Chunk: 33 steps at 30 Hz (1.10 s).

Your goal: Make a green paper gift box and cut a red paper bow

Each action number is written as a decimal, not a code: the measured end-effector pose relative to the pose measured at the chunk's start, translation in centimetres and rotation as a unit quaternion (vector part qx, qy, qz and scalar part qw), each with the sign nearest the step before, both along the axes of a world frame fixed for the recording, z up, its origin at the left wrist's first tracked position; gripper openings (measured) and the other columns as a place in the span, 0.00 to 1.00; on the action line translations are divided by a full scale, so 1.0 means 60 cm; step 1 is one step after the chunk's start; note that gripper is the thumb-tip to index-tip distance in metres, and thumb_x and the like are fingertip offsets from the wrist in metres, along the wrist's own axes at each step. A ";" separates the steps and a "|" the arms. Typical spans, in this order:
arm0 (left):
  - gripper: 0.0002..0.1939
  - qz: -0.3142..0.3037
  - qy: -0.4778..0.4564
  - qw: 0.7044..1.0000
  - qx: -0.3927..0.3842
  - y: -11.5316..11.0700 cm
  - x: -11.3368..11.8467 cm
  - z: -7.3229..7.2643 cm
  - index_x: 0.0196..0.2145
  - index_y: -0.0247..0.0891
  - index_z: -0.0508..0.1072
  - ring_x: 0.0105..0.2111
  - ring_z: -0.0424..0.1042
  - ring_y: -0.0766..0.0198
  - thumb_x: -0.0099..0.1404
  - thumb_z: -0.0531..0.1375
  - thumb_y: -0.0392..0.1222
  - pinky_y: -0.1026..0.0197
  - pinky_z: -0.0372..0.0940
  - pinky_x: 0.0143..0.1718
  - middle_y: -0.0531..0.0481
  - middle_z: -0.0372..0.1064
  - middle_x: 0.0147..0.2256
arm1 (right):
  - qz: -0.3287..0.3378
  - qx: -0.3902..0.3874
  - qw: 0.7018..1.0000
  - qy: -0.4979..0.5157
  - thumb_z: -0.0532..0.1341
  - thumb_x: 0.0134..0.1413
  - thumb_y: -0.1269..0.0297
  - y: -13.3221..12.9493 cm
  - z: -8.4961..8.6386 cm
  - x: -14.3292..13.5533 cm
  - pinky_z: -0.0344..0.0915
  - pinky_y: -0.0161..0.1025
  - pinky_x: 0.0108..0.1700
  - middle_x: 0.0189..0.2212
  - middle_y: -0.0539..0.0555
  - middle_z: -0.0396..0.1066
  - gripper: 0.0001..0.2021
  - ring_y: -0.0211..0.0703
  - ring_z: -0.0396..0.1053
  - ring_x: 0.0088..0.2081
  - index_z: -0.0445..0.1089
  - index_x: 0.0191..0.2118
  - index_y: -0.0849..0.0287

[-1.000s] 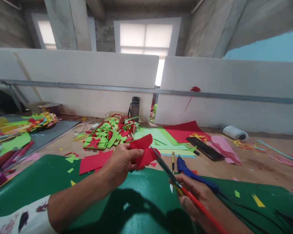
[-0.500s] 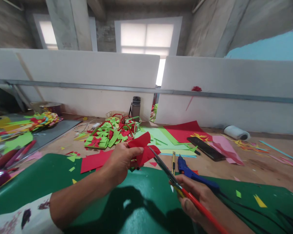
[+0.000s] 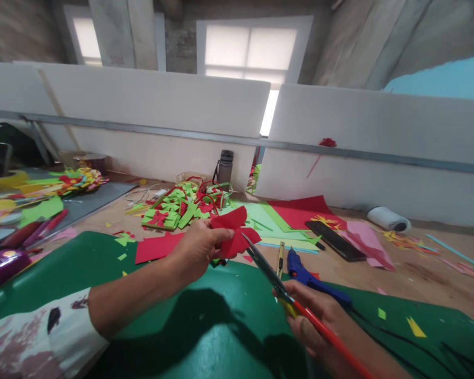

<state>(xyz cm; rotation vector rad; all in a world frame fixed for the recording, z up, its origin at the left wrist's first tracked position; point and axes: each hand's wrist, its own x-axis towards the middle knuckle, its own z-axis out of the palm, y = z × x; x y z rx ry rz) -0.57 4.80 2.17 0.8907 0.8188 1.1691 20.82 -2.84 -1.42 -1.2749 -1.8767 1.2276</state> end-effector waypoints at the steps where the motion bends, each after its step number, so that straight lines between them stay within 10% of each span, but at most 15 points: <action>1: 0.07 -0.002 0.000 1.000 0.001 0.000 0.000 0.000 0.27 0.31 0.70 0.23 0.73 0.62 0.48 0.63 0.28 0.61 0.70 0.25 0.47 0.73 0.24 | -0.005 0.001 1.000 0.000 0.51 0.46 0.33 0.001 0.000 0.000 0.41 0.31 0.18 0.19 0.43 0.50 0.33 0.30 0.43 0.18 0.63 0.44 0.60; 33: 0.07 0.007 -0.024 0.999 0.030 0.005 -0.021 0.022 0.27 0.31 0.68 0.21 0.70 0.65 0.48 0.62 0.27 0.64 0.67 0.22 0.50 0.70 0.20 | -0.025 0.053 0.998 -0.003 0.52 0.50 0.37 0.010 0.002 -0.034 0.44 0.29 0.17 0.19 0.43 0.51 0.30 0.29 0.46 0.17 0.64 0.47 0.60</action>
